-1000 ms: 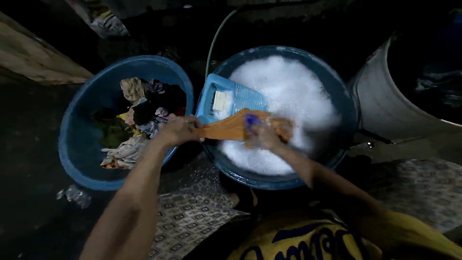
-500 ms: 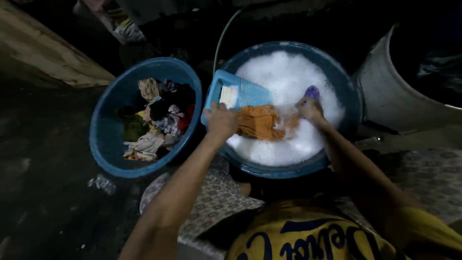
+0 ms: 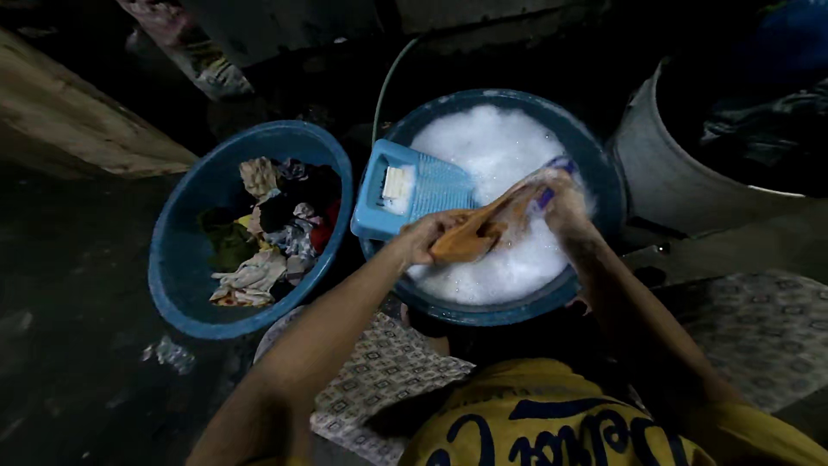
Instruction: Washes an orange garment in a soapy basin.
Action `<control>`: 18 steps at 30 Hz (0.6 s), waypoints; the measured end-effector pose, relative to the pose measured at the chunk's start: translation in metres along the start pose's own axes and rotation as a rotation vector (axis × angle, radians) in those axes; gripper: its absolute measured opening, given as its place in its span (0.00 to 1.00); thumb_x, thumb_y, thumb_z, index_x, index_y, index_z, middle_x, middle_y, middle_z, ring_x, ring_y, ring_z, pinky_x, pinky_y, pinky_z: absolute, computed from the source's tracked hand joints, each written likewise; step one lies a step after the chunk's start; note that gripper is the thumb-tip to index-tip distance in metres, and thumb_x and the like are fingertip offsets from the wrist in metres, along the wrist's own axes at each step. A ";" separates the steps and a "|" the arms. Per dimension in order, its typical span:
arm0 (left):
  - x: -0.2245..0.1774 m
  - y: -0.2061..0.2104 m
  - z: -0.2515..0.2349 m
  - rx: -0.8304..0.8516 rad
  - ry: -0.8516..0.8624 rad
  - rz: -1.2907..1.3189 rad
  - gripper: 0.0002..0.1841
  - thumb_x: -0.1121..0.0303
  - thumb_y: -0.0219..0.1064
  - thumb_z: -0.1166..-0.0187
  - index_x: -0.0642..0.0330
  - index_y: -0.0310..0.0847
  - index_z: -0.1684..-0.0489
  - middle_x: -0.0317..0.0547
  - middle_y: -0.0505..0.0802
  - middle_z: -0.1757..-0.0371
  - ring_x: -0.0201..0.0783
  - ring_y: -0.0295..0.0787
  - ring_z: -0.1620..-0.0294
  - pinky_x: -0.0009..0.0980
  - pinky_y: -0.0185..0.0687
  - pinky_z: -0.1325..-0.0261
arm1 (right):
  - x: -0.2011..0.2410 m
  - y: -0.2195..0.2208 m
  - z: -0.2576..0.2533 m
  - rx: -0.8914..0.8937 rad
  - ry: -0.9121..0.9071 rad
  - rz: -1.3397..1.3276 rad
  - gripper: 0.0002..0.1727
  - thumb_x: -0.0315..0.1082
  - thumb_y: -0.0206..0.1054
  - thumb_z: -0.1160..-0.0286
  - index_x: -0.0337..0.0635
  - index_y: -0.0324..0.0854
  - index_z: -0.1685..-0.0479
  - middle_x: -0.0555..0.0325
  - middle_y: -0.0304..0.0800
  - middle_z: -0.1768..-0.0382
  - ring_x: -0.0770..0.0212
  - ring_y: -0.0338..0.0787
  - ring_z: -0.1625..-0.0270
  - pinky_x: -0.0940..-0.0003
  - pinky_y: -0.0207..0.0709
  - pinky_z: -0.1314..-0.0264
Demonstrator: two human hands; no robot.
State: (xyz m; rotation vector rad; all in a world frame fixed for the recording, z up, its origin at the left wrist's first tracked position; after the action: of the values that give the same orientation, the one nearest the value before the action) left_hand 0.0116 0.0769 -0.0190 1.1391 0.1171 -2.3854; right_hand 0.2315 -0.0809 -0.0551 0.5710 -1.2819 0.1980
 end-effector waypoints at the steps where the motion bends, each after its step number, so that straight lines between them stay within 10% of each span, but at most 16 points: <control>1: -0.001 0.006 0.014 0.128 -0.002 0.068 0.14 0.62 0.54 0.17 0.48 0.78 0.38 0.41 0.92 0.58 0.36 0.91 0.61 0.35 0.90 0.60 | 0.015 -0.003 0.007 0.006 -0.030 0.014 0.08 0.35 0.58 0.13 0.48 0.79 0.44 0.68 0.85 0.64 0.73 0.83 0.68 0.74 0.82 0.63; 5: -0.043 -0.002 0.083 0.409 0.317 -0.197 0.50 0.60 0.77 0.35 0.34 0.45 0.11 0.33 0.90 0.36 0.32 0.91 0.44 0.33 0.91 0.43 | 0.079 -0.010 0.023 0.041 -0.277 0.215 0.08 0.37 0.63 0.16 0.49 0.81 0.46 0.68 0.85 0.63 0.76 0.83 0.69 0.78 0.81 0.63; 8: -0.059 -0.040 0.106 0.221 0.356 -0.411 0.61 0.70 0.79 0.40 0.31 0.33 0.07 0.40 0.88 0.32 0.38 0.93 0.42 0.35 0.93 0.43 | 0.105 0.010 0.011 0.081 -0.478 0.449 0.09 0.35 0.67 0.20 0.40 0.86 0.51 0.57 0.85 0.51 0.70 0.85 0.53 0.71 0.82 0.48; 12: -0.053 -0.094 0.068 -0.161 0.207 -0.535 0.54 0.87 0.72 0.33 0.48 0.44 0.04 0.60 0.87 0.43 0.46 0.90 0.55 0.42 0.89 0.53 | 0.072 0.069 -0.034 0.173 -0.361 0.958 0.15 0.27 0.69 0.26 0.34 0.88 0.42 0.29 0.84 0.38 0.35 0.84 0.34 0.38 0.76 0.30; 15: -0.044 -0.115 0.034 -0.271 0.024 -0.631 0.56 0.87 0.74 0.36 0.47 0.42 0.03 0.65 0.86 0.47 0.53 0.87 0.55 0.48 0.87 0.53 | 0.023 0.118 -0.037 0.284 -0.116 0.939 0.24 0.30 0.71 0.24 0.39 0.79 0.28 0.34 0.85 0.35 0.36 0.87 0.35 0.34 0.79 0.34; 18: -0.037 -0.112 0.030 -0.294 -0.014 -0.738 0.55 0.88 0.72 0.39 0.56 0.43 0.05 0.68 0.88 0.44 0.57 0.87 0.52 0.52 0.85 0.51 | 0.004 0.187 0.032 0.455 -0.269 0.698 0.24 0.30 0.73 0.24 0.44 0.76 0.28 0.41 0.88 0.40 0.45 0.92 0.49 0.44 0.88 0.47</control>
State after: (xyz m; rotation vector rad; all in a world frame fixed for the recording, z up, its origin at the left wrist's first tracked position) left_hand -0.0416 0.1811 0.0137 1.0506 1.0016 -2.8486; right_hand 0.1227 0.0603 0.0089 0.5217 -1.6784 1.0408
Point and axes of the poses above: each hand's wrist, its own z-axis away from the middle knuckle, its own y-axis out of the palm, x = y × z, the point moved 5 cm from there along -z, towards the middle knuckle
